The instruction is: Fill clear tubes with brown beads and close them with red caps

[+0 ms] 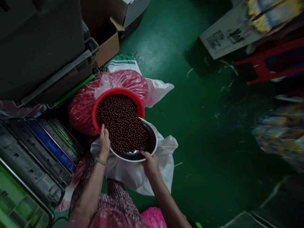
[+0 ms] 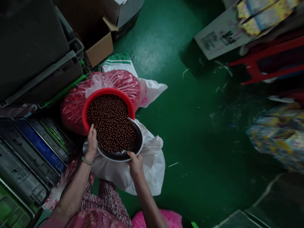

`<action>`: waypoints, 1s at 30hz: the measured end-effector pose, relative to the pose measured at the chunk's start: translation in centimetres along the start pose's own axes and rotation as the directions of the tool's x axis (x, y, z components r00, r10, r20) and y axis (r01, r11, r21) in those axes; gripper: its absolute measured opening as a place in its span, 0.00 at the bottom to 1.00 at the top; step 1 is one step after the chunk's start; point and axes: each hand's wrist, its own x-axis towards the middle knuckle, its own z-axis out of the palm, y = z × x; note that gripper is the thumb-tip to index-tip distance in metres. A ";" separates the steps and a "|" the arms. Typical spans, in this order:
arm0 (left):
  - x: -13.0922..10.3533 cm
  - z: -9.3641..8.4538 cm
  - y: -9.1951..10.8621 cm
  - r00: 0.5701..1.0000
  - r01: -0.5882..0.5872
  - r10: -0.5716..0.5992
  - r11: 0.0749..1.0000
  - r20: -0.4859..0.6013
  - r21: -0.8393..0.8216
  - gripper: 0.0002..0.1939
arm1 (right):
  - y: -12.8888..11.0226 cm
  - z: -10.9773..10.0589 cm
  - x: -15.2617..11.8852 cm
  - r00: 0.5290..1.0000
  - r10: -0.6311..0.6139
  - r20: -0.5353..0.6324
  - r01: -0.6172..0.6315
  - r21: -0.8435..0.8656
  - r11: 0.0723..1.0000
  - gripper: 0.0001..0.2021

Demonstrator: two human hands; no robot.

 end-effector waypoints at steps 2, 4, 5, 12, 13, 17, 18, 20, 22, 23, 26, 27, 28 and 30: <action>0.3 -0.2 0.1 1.000 0.018 -0.018 1.000 0.011 0.021 0.25 | 0.0 0.3 -0.4 1.000 0.008 -0.009 -0.008 -0.001 1.000 0.15; 0.5 -0.3 0.3 0.999 0.030 -0.031 0.999 0.020 0.043 0.25 | -0.1 0.6 -0.9 1.000 0.014 -0.010 -0.014 -0.004 1.000 0.16; 0.7 -0.4 0.5 0.999 0.036 -0.038 0.998 0.026 0.054 0.25 | -0.1 0.7 -1.1 1.000 0.015 -0.009 -0.015 -0.004 1.000 0.17; 2.3 -1.0 1.9 0.992 0.085 -0.098 0.986 0.081 0.146 0.25 | -0.6 1.8 -2.4 0.999 0.041 -0.020 -0.041 -0.002 0.999 0.20; 2.5 -1.2 2.1 0.991 0.087 -0.102 0.984 0.091 0.158 0.25 | -0.7 2.1 -2.7 0.999 0.046 -0.019 -0.046 0.003 0.999 0.21; 3.4 -1.7 3.1 0.985 0.084 -0.111 0.976 0.128 0.200 0.25 | -1.0 3.3 -3.7 0.998 0.068 -0.018 -0.067 0.035 0.997 0.21; 3.7 -1.9 3.4 0.984 0.081 -0.111 0.974 0.137 0.209 0.25 | -1.0 3.6 -4.0 0.997 0.077 -0.018 -0.076 0.047 0.996 0.21; 4.2 -2.1 4.0 0.982 0.074 -0.111 0.971 0.154 0.228 0.25 | -1.0 4.3 -4.4 0.995 0.102 -0.019 -0.100 0.075 0.992 0.20; 4.8 -2.3 4.6 0.979 0.070 -0.114 0.966 0.169 0.248 0.25 | -1.1 4.9 -4.7 0.991 0.132 -0.025 -0.129 0.106 0.986 0.19; 5.1 -2.3 5.0 0.978 0.069 -0.117 0.963 0.175 0.259 0.25 | -1.2 5.2 -4.8 0.989 0.148 -0.028 -0.144 0.120 0.982 0.19; 5.7 -2.3 6.1 0.973 0.063 -0.123 0.955 0.193 0.290 0.25 | -1.7 6.0 -5.2 0.981 0.188 -0.038 -0.179 0.164 0.970 0.17; 5.8 -2.3 6.5 0.972 0.059 -0.123 0.953 0.200 0.299 0.26 | -1.9 6.2 -5.3 0.979 0.199 -0.041 -0.188 0.179 0.966 0.17; 6.0 -2.2 6.8 0.971 0.053 -0.121 0.951 0.208 0.306 0.26 | -2.2 6.4 -5.4 0.977 0.209 -0.044 -0.197 0.193 0.961 0.18; 6.3 -2.0 7.6 0.968 0.037 -0.113 0.947 0.224 0.319 0.26 | -2.7 6.8 -5.5 0.972 0.229 -0.050 -0.213 0.218 0.952 0.18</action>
